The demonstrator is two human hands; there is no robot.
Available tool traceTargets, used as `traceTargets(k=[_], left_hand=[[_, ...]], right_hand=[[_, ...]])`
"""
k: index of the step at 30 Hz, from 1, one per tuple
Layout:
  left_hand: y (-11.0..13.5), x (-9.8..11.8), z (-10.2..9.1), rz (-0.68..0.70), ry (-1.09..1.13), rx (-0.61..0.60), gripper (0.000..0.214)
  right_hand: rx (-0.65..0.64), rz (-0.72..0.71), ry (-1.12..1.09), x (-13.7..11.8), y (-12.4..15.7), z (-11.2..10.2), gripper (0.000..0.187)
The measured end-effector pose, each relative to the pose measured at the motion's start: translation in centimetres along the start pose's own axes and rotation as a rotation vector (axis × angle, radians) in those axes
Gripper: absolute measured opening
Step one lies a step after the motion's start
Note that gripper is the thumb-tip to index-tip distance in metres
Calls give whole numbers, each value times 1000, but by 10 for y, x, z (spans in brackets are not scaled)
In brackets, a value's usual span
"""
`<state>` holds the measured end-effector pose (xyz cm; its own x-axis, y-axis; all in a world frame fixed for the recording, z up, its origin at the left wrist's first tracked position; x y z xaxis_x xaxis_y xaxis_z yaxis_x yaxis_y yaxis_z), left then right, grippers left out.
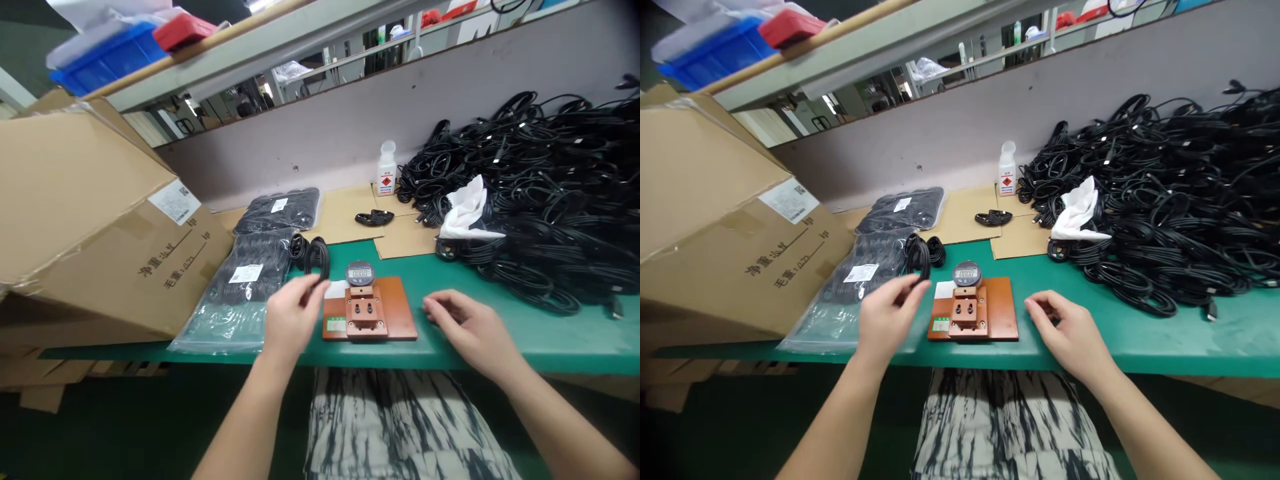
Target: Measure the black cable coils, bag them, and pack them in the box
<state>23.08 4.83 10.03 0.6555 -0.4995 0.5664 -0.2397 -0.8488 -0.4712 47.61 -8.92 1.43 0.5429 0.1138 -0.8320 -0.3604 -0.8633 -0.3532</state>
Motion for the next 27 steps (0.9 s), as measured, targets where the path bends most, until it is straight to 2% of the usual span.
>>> traceTargets(k=[3,6,11,20,27], left_hand=[[-51,-10,31,-93,-161,-82,28],[-74,-21,51,-129,-232,-115,22],[-70,-35,63,-186,-310,-134,24],[-63,-31,70,-229,-333,-134,27],[-57,-32,69,-197,-238,-129,26]], right_hand=[[-31,11,-19,9,-6,4,28],[-37,-3,-19,5,-3,5,26],[-53,7,-30,3,-1,5,26],[-100,32,2,5,-1,8,31],[-88,68,14,5,-4,8,34]])
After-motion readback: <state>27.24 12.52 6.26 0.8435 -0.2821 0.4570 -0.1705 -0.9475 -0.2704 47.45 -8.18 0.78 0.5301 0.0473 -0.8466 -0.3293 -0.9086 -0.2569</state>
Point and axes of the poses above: each hand's wrist, its own y-axis away from the middle knuckle, its own z-axis out of the palm, x = y × z, the point moved 6 cm from there along -y, towards the middle knuckle, and after that the axes turned 12 degrees about -z, right-handed, at the moved point
